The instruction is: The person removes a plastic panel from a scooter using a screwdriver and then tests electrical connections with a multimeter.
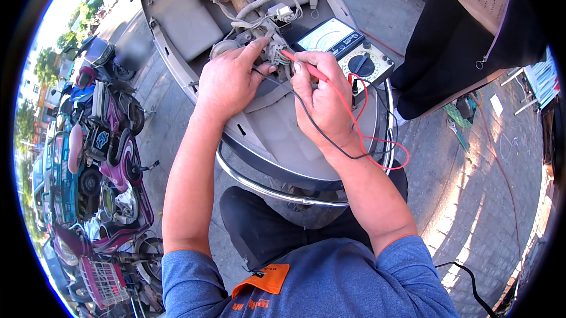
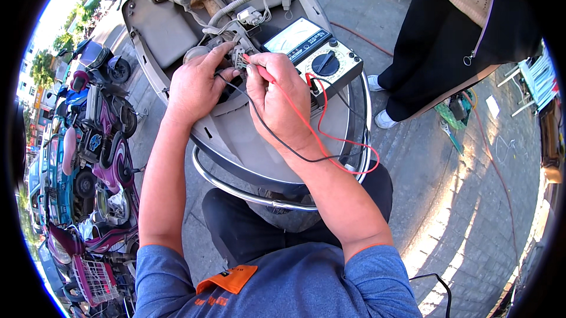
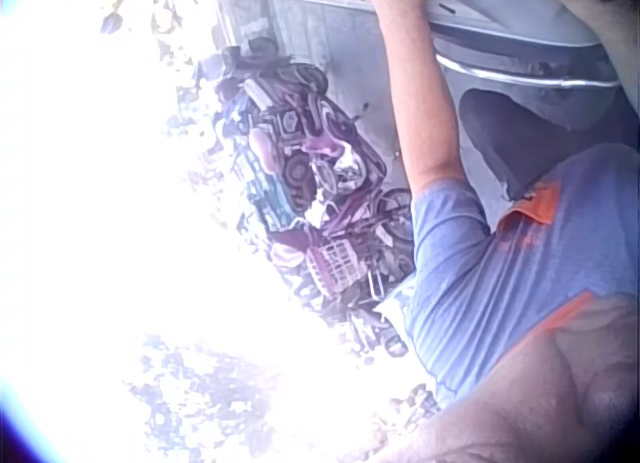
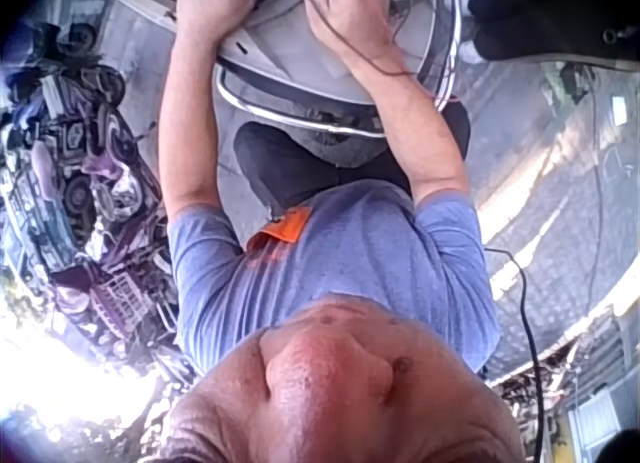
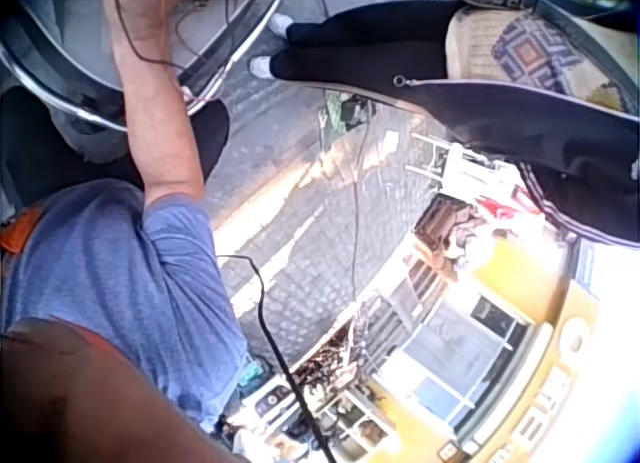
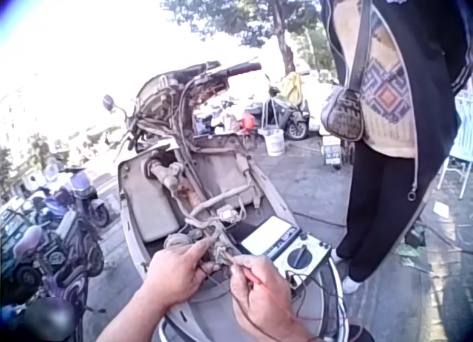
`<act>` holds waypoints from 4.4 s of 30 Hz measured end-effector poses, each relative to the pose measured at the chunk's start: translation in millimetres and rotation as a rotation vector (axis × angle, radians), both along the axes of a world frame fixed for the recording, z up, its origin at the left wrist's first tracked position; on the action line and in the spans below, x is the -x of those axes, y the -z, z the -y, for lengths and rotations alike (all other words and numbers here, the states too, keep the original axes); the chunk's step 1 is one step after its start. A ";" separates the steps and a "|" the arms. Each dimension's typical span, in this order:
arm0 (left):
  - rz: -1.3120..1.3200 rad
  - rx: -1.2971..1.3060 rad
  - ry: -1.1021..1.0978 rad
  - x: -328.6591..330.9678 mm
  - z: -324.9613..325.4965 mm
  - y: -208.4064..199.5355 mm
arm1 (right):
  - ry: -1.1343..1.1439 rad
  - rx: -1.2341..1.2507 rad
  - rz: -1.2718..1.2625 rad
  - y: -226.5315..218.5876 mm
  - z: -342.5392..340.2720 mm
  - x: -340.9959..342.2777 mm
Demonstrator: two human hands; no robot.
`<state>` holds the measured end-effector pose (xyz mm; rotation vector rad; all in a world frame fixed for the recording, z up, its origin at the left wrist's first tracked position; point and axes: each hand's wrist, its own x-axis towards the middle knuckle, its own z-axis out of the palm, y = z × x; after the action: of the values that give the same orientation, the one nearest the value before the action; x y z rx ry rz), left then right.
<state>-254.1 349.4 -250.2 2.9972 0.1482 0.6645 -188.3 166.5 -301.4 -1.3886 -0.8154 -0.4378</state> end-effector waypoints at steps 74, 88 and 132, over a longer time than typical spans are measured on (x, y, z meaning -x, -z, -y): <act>0.563 -0.017 -0.123 -13.3 -20.0 -9.4 | -0.062 0.020 0.002 17.3 -21.8 -10.2; 0.483 0.310 -0.114 -16.7 -27.4 -7.0 | -0.057 0.009 0.016 19.0 -21.8 -10.3; 0.321 0.405 -0.239 -19.5 -28.2 -10.0 | -0.076 0.054 -0.004 17.1 -19.3 -9.1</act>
<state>-234.5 377.6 -240.2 2.4718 0.5533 0.9903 -179.2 185.8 -318.5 -1.4026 -0.8788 -0.3561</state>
